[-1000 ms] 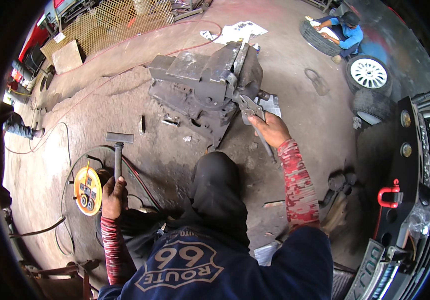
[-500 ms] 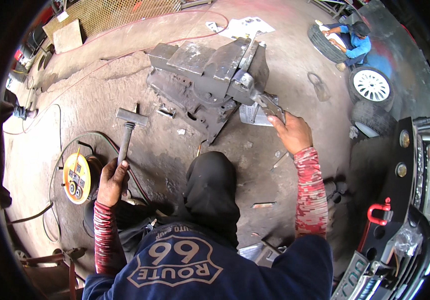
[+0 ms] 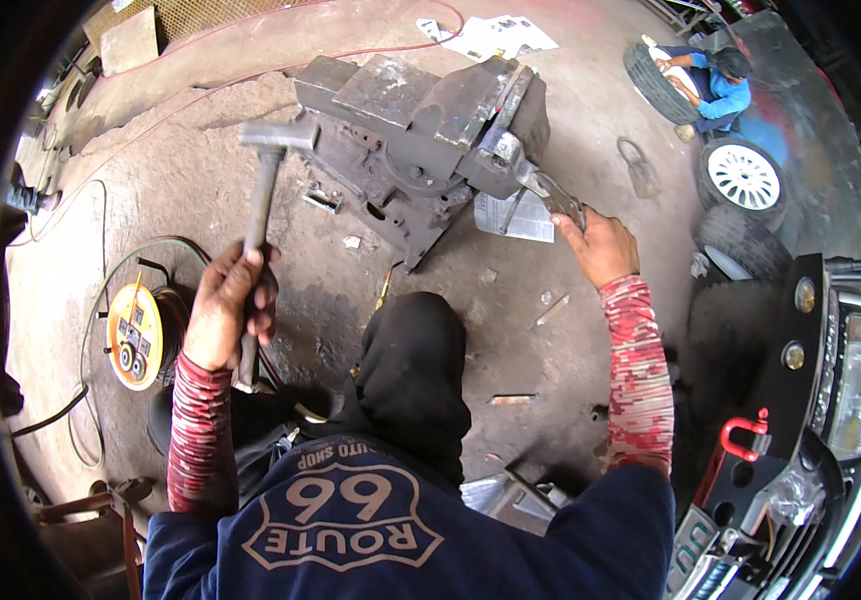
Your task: The person heats a metal part clamped in a vise with a torch, then uses a hammer to strike the heated area. They repeat this heating and hammering cycle multiple times on the same part.
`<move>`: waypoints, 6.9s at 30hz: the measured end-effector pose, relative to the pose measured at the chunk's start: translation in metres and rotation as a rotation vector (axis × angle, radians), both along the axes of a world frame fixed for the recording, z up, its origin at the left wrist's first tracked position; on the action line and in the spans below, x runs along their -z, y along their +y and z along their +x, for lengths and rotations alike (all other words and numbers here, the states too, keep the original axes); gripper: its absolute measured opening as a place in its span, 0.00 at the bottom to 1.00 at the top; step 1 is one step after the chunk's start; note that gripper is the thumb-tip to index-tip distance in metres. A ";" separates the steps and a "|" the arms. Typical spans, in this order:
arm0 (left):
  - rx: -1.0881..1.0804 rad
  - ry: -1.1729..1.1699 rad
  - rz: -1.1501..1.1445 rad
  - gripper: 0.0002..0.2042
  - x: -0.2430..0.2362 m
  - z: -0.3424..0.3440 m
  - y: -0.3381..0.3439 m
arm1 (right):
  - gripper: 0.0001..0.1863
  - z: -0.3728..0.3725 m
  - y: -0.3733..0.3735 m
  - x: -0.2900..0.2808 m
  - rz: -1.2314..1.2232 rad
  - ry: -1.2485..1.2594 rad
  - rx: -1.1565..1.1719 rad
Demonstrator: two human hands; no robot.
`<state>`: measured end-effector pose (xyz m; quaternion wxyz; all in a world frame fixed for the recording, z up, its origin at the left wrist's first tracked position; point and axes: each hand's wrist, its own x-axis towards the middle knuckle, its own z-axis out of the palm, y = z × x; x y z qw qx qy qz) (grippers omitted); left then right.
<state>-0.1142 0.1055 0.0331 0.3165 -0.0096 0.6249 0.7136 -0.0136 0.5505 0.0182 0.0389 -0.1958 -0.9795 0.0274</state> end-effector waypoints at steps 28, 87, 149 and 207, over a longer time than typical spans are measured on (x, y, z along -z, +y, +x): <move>-0.259 1.172 0.098 0.08 -0.052 -0.041 0.126 | 0.30 -0.007 0.004 -0.022 0.020 -0.187 0.046; 0.126 0.493 -0.422 0.19 -0.038 -0.048 0.036 | 0.25 0.000 -0.035 0.017 -0.410 0.081 -0.076; 0.327 0.539 -0.430 0.17 -0.026 -0.013 0.015 | 0.26 0.039 0.015 0.019 -0.284 0.113 -0.052; 0.200 0.633 -0.316 0.18 -0.039 -0.050 0.097 | 0.27 0.011 -0.007 -0.006 -0.225 0.015 -0.008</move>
